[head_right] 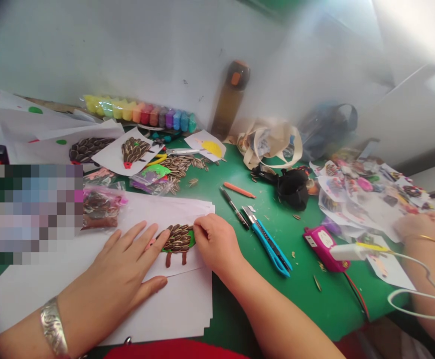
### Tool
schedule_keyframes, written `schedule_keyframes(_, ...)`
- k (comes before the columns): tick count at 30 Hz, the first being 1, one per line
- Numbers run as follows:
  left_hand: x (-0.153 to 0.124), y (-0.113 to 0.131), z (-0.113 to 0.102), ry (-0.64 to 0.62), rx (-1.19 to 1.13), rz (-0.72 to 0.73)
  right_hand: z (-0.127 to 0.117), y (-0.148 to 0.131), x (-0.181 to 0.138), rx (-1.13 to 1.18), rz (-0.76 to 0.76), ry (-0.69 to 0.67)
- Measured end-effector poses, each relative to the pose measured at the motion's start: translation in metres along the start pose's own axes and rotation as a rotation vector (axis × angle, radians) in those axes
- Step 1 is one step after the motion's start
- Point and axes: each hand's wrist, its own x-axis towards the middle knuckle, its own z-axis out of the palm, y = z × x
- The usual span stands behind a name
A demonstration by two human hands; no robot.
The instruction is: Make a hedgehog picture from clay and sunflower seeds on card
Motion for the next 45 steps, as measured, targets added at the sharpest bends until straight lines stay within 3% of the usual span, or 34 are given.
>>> schedule_keyframes(11, -0.001, 0.000, 0.000, -0.003, -0.018, -0.018, -0.009, 0.010, 0.005, 0.044, 0.015, 0.016)
schedule_keyframes(17, 0.000, 0.000, -0.001, -0.026, -0.080, -0.040, -0.023, 0.016, 0.050, -0.130, -0.100, 0.011)
schedule_keyframes(23, 0.000, -0.001, -0.002, -0.061, -0.102, -0.057, -0.004, 0.014, 0.100, -0.430, -0.237, -0.057)
schedule_keyframes(31, -0.003, 0.000, -0.001, -0.083, -0.096, -0.058, 0.020, 0.025, 0.104, -0.488, -0.249, 0.004)
schedule_keyframes(35, -0.003, 0.000, -0.004, -0.082, -0.107, -0.058, 0.006, 0.016, 0.092, -0.491, -0.201, 0.074)
schedule_keyframes(38, -0.002, -0.001, -0.006, -0.064, -0.112, -0.056, -0.018, 0.009, 0.065, -0.285, -0.127, 0.119)
schedule_keyframes(41, -0.002, -0.001, -0.005, -0.044, -0.108, -0.049, -0.035, 0.004, 0.029, -0.043, -0.047, 0.039)
schedule_keyframes(45, -0.001, 0.000, -0.003, -0.030, -0.083, -0.032, -0.034, 0.002, -0.009, 0.159, 0.071, -0.056)
